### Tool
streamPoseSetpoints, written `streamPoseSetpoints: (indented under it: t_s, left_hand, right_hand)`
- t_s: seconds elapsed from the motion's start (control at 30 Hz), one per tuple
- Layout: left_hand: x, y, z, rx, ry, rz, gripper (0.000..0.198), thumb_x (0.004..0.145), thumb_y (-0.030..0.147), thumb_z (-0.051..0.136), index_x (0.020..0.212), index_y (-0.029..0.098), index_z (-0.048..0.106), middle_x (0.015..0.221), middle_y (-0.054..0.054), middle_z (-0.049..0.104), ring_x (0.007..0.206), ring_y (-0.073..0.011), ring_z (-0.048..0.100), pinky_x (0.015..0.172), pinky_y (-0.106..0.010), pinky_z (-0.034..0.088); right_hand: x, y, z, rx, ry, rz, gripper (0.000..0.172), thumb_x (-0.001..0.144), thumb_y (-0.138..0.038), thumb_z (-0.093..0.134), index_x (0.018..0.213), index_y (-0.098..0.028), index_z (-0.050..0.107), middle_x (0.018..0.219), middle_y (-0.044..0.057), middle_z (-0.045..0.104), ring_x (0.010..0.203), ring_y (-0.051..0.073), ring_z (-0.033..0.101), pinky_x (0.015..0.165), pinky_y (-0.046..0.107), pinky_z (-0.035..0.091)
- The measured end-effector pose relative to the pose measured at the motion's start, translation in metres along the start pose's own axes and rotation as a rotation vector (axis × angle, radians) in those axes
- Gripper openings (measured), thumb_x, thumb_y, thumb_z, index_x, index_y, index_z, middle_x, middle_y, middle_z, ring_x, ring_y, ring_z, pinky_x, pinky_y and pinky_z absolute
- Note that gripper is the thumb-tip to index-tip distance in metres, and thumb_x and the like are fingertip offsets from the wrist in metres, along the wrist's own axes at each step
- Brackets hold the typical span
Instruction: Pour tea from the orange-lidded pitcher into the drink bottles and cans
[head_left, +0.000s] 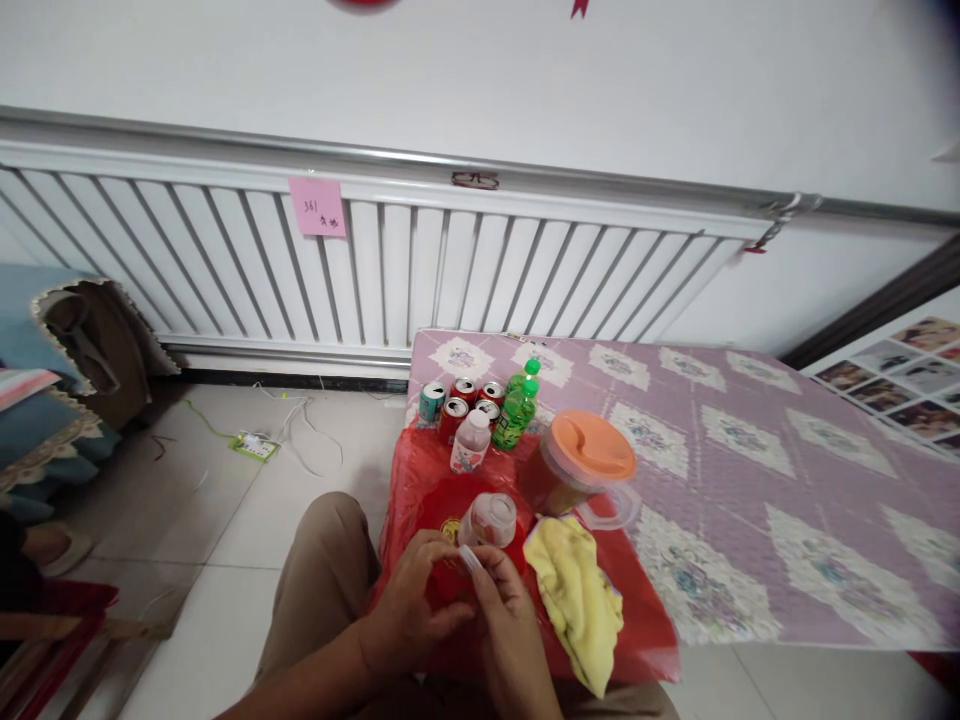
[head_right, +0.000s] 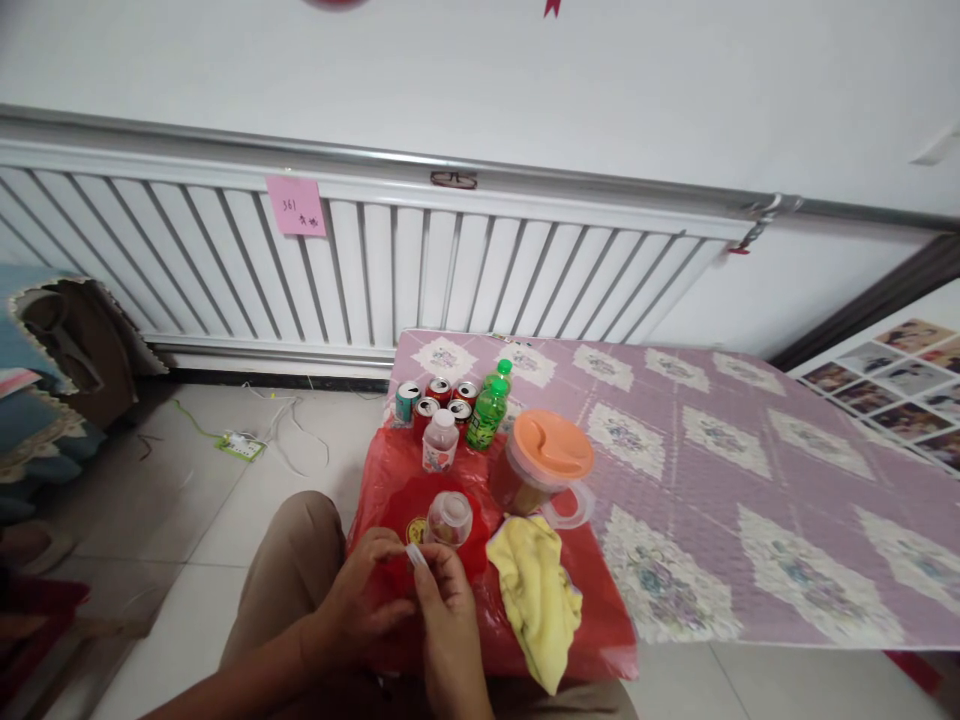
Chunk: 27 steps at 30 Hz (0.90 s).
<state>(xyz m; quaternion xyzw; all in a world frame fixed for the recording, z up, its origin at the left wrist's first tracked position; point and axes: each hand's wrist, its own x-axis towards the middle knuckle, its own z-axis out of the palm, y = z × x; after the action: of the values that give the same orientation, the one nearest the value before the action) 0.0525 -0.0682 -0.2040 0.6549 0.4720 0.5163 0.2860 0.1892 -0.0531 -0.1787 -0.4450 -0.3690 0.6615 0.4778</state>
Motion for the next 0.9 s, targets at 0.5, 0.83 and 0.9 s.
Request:
streamPoseSetpoints:
  t_s: [0.5, 0.83, 0.9]
  left_hand:
    - [0.013, -0.021, -0.032, 0.174, -0.033, -0.058, 0.033, 0.082, 0.017, 0.062, 0.114, 0.022, 0.058, 0.110, -0.007, 0.061, 0.103, -0.0211, 0.059, 0.093, -0.038, 0.051]
    - [0.101, -0.108, -0.052, 0.517, -0.161, -0.260, 0.035, 0.078, 0.012, 0.060, 0.113, 0.016, 0.064, 0.107, -0.010, 0.063, 0.099, -0.0224, 0.062, 0.091, -0.036, 0.051]
    - [0.111, -0.113, -0.047, 0.534, -0.212, -0.245, 0.030, 0.078, 0.012, 0.060, 0.107, 0.016, 0.066, 0.106, -0.011, 0.064, 0.096, -0.0233, 0.063, 0.089, -0.036, 0.051]
  right_hand:
    - [0.004, 0.018, 0.013, -0.014, -0.099, 0.123, 0.044, 0.076, -0.047, 0.077, 0.111, -0.025, 0.062, 0.116, 0.006, 0.068, 0.113, 0.023, 0.060, 0.099, 0.036, 0.043]
    - [-0.007, 0.022, 0.012, -0.209, -0.265, 0.199, 0.030, 0.075, -0.040, 0.071, 0.098, -0.022, 0.062, 0.096, 0.004, 0.068, 0.092, 0.021, 0.061, 0.085, 0.035, 0.045]
    - [-0.008, 0.021, 0.012, -0.239, -0.294, 0.193, 0.027, 0.076, -0.036, 0.068, 0.098, -0.022, 0.062, 0.096, 0.004, 0.068, 0.093, 0.021, 0.061, 0.086, 0.035, 0.045]
